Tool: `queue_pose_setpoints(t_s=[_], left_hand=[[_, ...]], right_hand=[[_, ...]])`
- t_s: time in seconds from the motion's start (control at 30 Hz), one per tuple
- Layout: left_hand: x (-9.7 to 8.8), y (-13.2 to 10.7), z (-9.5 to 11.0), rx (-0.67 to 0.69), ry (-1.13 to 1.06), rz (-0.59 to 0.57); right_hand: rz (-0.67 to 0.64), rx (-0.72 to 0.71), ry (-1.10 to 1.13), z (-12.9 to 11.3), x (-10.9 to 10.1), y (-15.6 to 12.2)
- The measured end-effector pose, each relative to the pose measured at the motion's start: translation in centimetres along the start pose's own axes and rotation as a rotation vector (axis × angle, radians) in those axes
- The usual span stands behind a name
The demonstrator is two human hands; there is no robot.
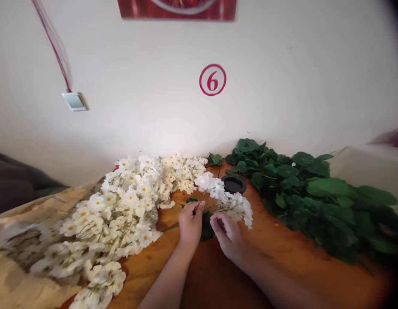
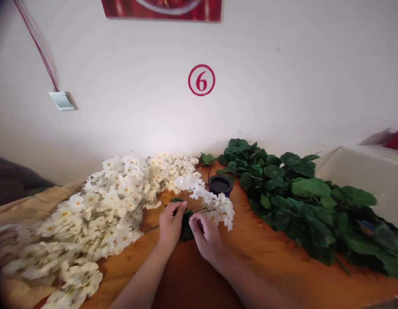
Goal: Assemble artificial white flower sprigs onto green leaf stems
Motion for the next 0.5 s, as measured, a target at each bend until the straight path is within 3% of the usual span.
queue_pose_setpoints(t_s=[0.17, 0.3, 0.4, 0.5], left_hand=[[-0.7, 0.0, 1.1, 0.036, -0.108, 0.025], [-1.8, 0.5, 1.7, -0.105, -0.332, 0.109], [-2.3, 0.8, 2.1, -0.278, -0.668, 0.168], [-2.8, 0.8, 3.4, -0.355, -0.934, 0.183]], right_hand=[[-0.076, -0.196, -0.247, -2.2, -0.6, -1.8], [-0.299, -0.334, -0.394, -3.6, 1.0, -3.4], [-0.487, -0.349, -0.469, -3.8, 2.8, -3.7], [-0.539, -0.264, -0.467, -3.5, 3.6, -3.2]])
Point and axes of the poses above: each hand's wrist, its own y-axis towards the middle knuckle, its own x-axis out of the palm, z = x × y, the point moved 4 cm from there along y, towards the middle knuckle, and after that the axes turned 4 degrees about -x, right-handed, at the moved point
